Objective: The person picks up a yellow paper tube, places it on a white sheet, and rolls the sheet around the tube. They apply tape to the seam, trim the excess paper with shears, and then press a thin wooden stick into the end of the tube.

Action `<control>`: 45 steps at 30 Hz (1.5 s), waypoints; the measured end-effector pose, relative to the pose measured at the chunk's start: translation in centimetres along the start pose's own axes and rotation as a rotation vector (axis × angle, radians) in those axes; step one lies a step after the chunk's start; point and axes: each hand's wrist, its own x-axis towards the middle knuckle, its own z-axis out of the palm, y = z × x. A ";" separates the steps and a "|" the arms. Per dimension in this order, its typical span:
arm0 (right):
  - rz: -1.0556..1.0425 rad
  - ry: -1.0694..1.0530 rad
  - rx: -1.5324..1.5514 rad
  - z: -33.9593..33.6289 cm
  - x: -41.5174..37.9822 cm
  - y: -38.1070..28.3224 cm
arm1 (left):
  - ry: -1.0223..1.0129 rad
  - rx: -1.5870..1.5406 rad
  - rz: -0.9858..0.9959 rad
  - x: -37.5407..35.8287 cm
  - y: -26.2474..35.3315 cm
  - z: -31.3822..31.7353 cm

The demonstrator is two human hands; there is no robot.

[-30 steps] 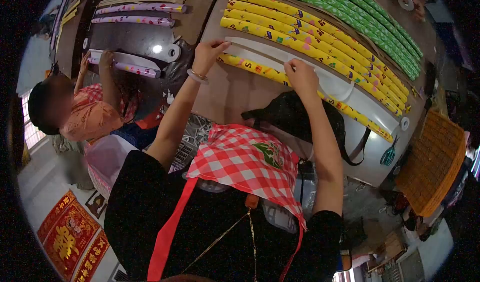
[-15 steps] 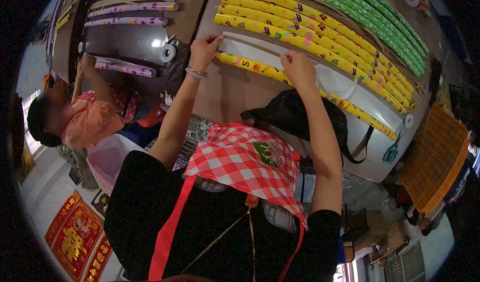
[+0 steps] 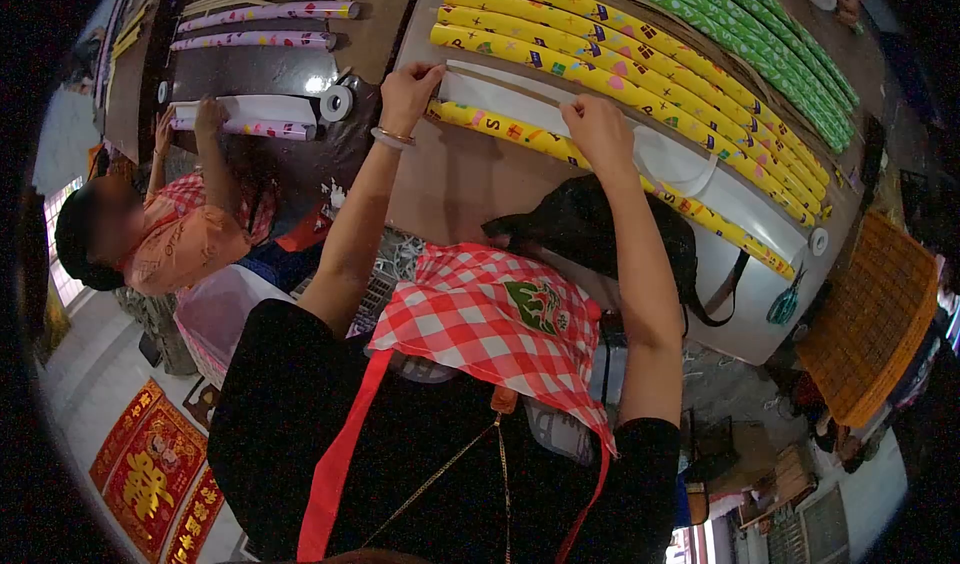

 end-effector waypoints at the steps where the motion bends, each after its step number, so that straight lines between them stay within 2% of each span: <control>1: -0.001 0.000 0.000 0.0 0.1 0.0 | 0.000 0.006 0.002 0.0 0.0 0.0; 11: 0.015 -0.017 -0.068 -0.1 0.7 0.0 | -0.021 0.046 -0.056 0.2 0.2 0.0; 19: -0.007 0.035 -0.073 0.5 0.9 0.4 | -0.014 0.040 -0.034 0.4 0.1 0.2; 30: 0.034 -0.048 -0.054 0.2 1.1 0.2 | 0.008 0.053 -0.032 0.3 0.5 0.3; 45: 0.053 -0.026 -0.085 -0.1 0.9 -0.4 | 0.085 0.034 0.000 0.0 0.6 0.8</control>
